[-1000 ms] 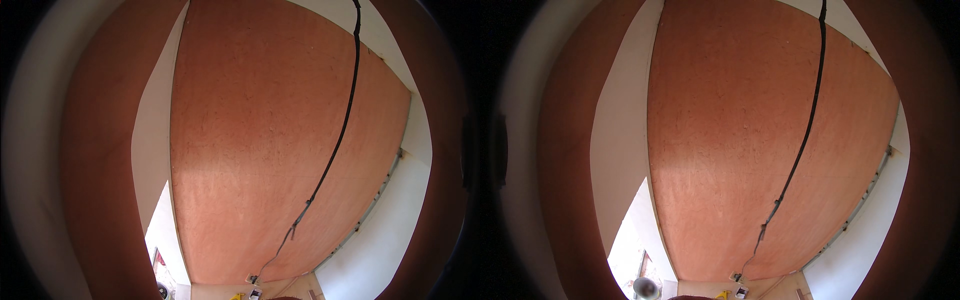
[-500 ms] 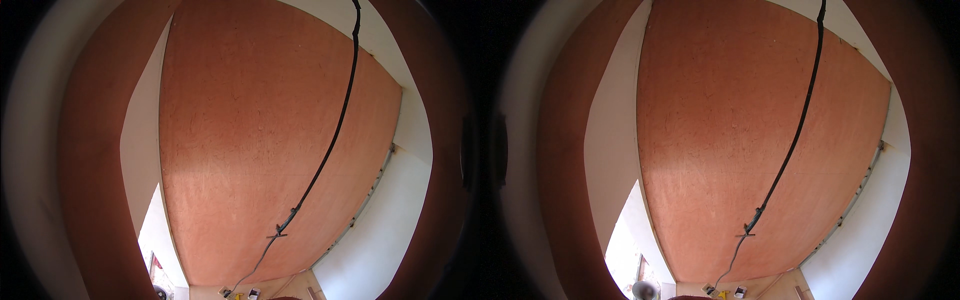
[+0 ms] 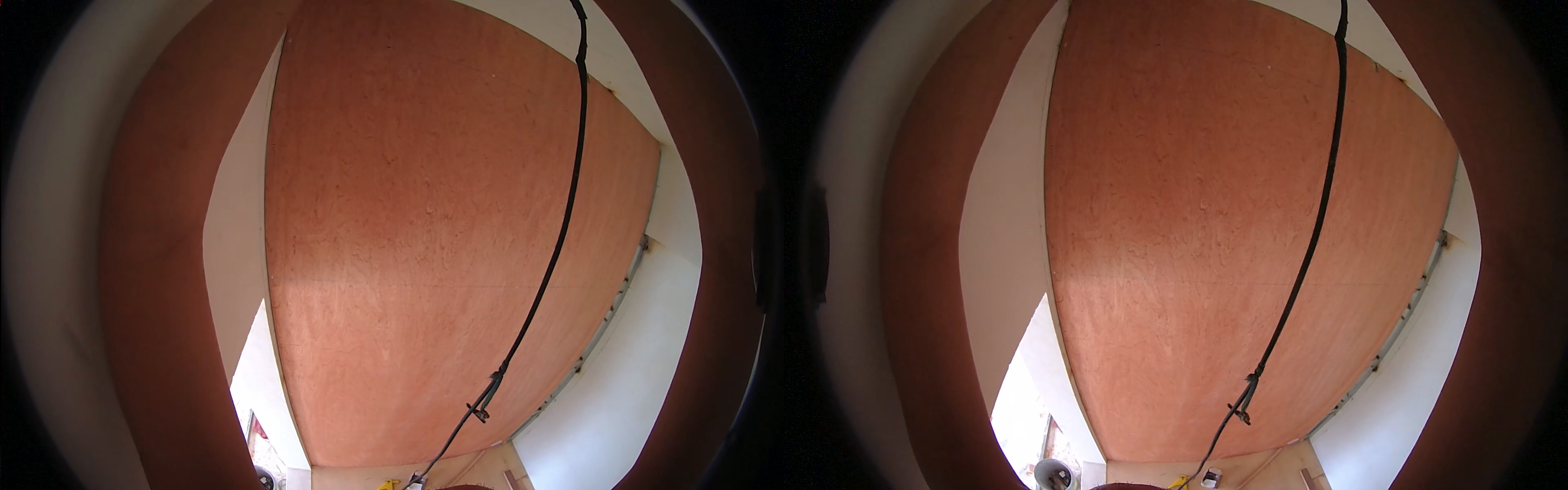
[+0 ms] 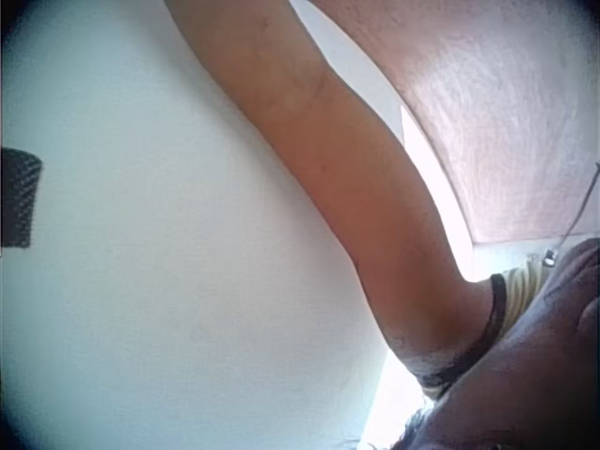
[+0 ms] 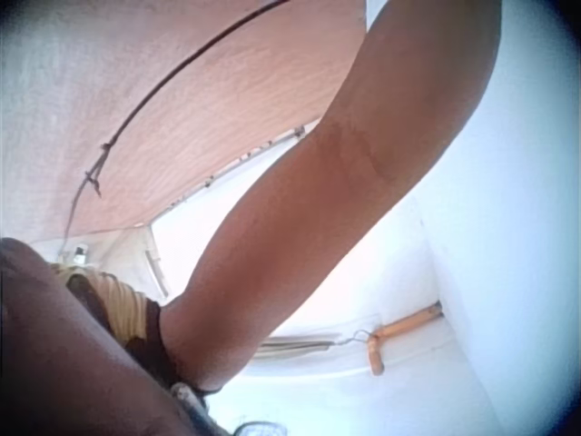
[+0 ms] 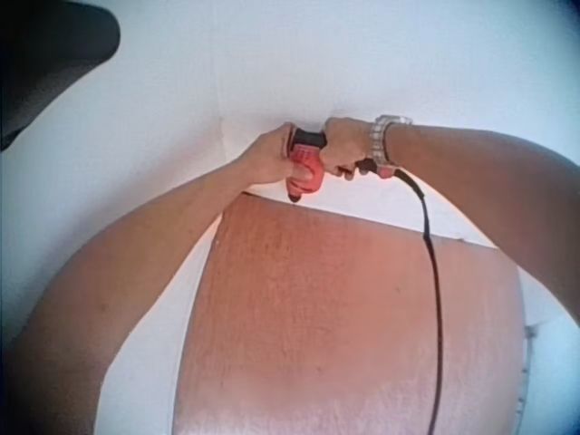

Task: The person drills holes into a wooden board and metal frame using a power drill, and then uses a rivet tool to secure rivets into the holes.

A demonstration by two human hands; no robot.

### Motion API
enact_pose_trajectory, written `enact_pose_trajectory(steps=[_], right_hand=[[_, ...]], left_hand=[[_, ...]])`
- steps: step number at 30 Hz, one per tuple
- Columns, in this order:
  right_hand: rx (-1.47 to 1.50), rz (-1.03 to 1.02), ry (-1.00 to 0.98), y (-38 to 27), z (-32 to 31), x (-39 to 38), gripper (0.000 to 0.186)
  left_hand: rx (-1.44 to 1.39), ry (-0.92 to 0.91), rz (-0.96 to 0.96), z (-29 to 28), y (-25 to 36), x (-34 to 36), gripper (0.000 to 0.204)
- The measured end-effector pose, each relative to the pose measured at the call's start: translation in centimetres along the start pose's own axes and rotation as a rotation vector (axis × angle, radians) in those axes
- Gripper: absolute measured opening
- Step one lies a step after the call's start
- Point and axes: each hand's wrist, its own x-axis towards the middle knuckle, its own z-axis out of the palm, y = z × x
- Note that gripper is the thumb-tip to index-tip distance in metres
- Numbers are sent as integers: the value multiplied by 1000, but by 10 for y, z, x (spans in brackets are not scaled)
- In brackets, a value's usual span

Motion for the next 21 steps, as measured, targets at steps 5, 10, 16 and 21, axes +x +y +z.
enact_pose_trajectory(steps=[5,10,16,21], right_hand=[[33,2,-11,5,5,6,13],[44,-41,10,-6,4,14,14],[155,-76,56,-24,9,26,15],[163,-78,48,-28,12,30,15]], left_hand=[[-9,7,50,0,-4,-1,69],[125,-190,-51,-32,0,18,65],[506,-111,-49,-52,-1,26,67],[502,-114,-59,-50,-8,24,67]])
